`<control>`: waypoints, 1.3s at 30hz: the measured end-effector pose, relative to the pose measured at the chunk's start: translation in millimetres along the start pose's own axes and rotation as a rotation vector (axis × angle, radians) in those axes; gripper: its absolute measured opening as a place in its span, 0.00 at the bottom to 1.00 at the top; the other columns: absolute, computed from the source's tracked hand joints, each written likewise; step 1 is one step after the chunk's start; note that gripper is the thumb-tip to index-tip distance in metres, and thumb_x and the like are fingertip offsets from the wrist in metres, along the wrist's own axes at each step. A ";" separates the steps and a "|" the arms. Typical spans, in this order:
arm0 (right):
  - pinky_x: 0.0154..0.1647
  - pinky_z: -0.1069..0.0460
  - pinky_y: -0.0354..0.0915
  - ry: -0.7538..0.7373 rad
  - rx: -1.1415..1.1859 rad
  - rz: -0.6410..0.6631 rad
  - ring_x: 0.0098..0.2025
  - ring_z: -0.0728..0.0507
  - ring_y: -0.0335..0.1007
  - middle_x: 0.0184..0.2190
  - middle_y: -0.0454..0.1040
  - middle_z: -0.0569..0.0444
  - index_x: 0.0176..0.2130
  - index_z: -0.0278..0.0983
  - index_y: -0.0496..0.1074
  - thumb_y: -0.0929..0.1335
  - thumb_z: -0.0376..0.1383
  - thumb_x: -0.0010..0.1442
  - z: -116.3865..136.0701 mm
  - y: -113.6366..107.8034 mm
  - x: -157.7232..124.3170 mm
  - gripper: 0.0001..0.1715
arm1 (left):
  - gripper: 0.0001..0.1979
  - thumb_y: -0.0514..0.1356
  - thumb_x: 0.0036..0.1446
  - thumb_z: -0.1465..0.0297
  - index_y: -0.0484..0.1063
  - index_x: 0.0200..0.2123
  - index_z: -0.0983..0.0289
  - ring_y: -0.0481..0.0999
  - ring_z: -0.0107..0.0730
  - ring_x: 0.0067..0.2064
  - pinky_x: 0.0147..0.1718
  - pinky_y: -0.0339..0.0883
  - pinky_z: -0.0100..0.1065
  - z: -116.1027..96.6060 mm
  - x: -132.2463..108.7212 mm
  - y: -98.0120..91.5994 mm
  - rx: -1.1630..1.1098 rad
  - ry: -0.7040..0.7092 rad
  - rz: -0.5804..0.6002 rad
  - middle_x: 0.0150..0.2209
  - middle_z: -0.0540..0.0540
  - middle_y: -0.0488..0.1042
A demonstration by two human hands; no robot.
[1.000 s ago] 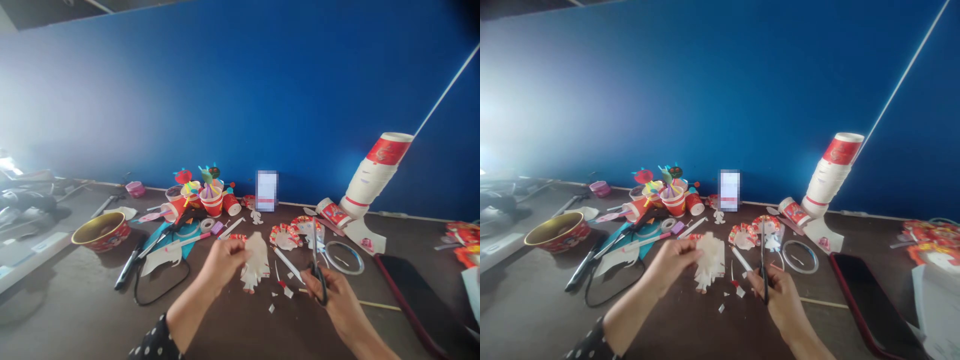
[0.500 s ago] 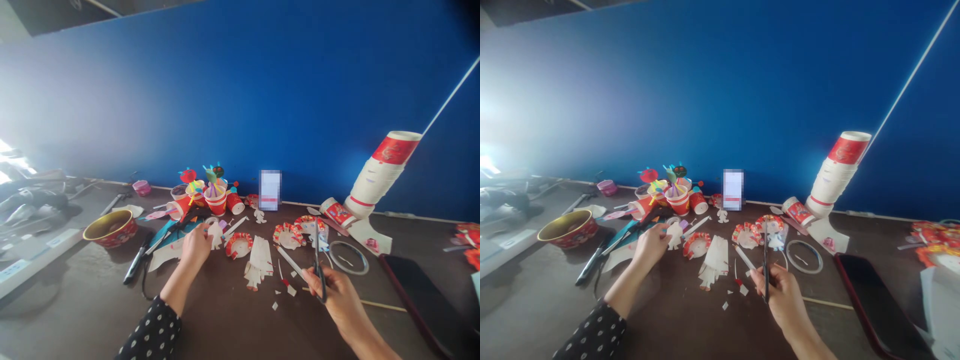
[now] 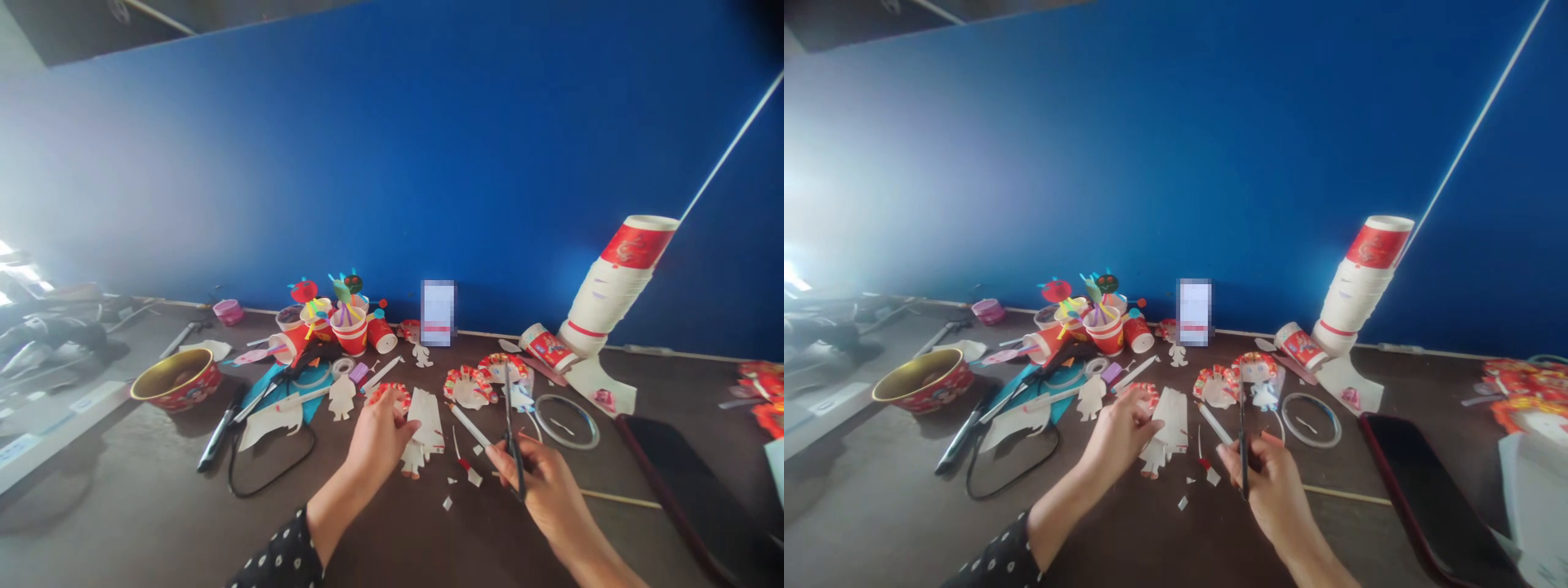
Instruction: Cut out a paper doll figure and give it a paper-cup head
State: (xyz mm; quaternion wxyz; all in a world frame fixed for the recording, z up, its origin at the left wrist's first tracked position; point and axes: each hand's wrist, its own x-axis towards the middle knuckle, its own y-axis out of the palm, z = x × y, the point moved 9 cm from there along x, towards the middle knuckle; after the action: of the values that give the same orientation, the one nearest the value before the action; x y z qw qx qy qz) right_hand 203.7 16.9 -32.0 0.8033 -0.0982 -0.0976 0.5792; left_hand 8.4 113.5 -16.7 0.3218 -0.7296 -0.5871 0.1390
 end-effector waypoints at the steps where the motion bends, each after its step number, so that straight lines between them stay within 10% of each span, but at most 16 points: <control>1: 0.22 0.54 0.53 -0.005 -0.002 0.006 0.21 0.48 0.57 0.15 0.63 0.59 0.14 0.36 0.64 0.70 0.44 0.45 1.0 0.9 -0.2 0.19 | 0.17 0.59 0.44 0.70 0.67 0.40 0.65 0.68 0.30 0.25 0.29 0.59 0.30 -0.5 -0.2 4.5 -0.013 0.021 0.014 0.21 0.49 0.70; 12: 0.20 0.55 0.51 0.030 0.033 -0.032 0.19 0.49 0.54 0.14 0.61 0.61 0.22 0.34 0.71 0.71 0.41 0.44 -8.0 2.3 1.3 0.12 | 0.09 0.56 0.47 0.66 0.67 0.32 0.65 0.65 0.26 0.20 0.20 0.58 0.29 -2.0 -5.9 19.1 -0.480 -0.098 0.046 0.20 0.47 0.64; 39: 0.19 0.55 0.57 0.052 0.144 -0.063 0.19 0.47 0.60 0.15 0.65 0.59 0.19 0.37 0.70 0.73 0.41 0.37 -5.0 -8.0 -1.9 0.12 | 0.05 0.57 0.47 0.69 0.67 0.25 0.65 0.62 0.24 0.19 0.18 0.52 0.26 -30.1 -49.0 58.7 -0.577 -0.062 0.230 0.17 0.48 0.64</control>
State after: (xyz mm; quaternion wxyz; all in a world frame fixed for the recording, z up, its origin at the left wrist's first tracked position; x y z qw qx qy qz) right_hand 211.8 12.4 -34.7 0.8285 -0.0521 -0.0381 0.5563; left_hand 57.6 51.8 -39.8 0.0655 -0.8480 -0.5253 0.0241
